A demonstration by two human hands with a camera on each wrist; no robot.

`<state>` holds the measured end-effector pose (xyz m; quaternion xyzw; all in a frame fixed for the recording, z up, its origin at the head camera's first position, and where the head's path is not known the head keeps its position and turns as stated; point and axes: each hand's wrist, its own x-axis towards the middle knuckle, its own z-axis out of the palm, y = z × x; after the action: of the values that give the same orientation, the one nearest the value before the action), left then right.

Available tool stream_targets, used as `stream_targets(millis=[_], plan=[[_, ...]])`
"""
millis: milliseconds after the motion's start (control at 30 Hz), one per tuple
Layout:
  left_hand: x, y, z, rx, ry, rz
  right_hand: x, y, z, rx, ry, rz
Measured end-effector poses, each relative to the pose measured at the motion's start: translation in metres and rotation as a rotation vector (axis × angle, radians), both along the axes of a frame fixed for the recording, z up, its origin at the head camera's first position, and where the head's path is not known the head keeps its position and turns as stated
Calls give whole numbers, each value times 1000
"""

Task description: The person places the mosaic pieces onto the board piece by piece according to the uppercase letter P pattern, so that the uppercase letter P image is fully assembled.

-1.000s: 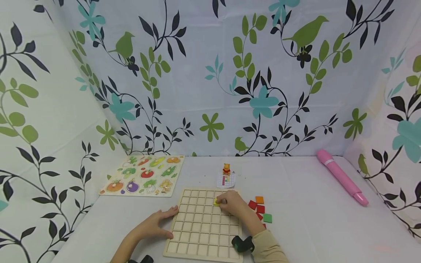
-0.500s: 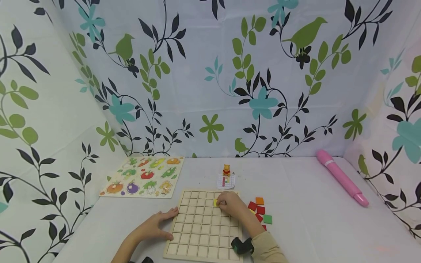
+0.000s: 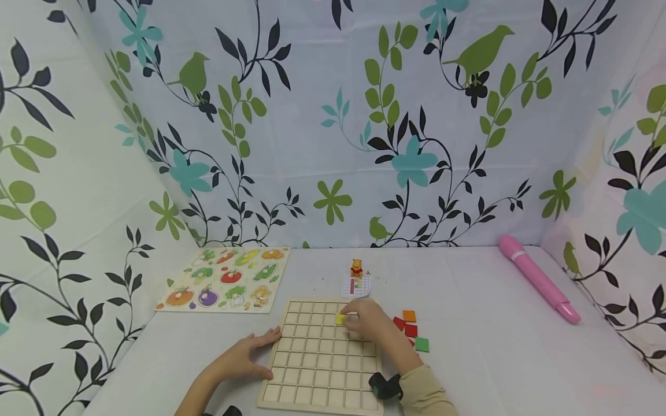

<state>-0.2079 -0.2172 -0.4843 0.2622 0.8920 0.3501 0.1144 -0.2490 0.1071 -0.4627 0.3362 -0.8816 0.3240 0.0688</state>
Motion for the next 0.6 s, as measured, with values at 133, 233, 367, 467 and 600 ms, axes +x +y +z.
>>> stream_targets(millis=[133,233,367,467,600], plan=[[0,0,1,-5,-1,2,2,7,10,-9,-4,-38],[0,0,2,-11,2,3,3,14,17,-41,25,-59],[-1,0,2,-9,9,-1,6,23,26,-59,53,-116],[0,0,3,-1,10,-8,8,31,32,-52,44,-176],[0,0,2,-5,5,-10,10,42,37,-58,40,-228]])
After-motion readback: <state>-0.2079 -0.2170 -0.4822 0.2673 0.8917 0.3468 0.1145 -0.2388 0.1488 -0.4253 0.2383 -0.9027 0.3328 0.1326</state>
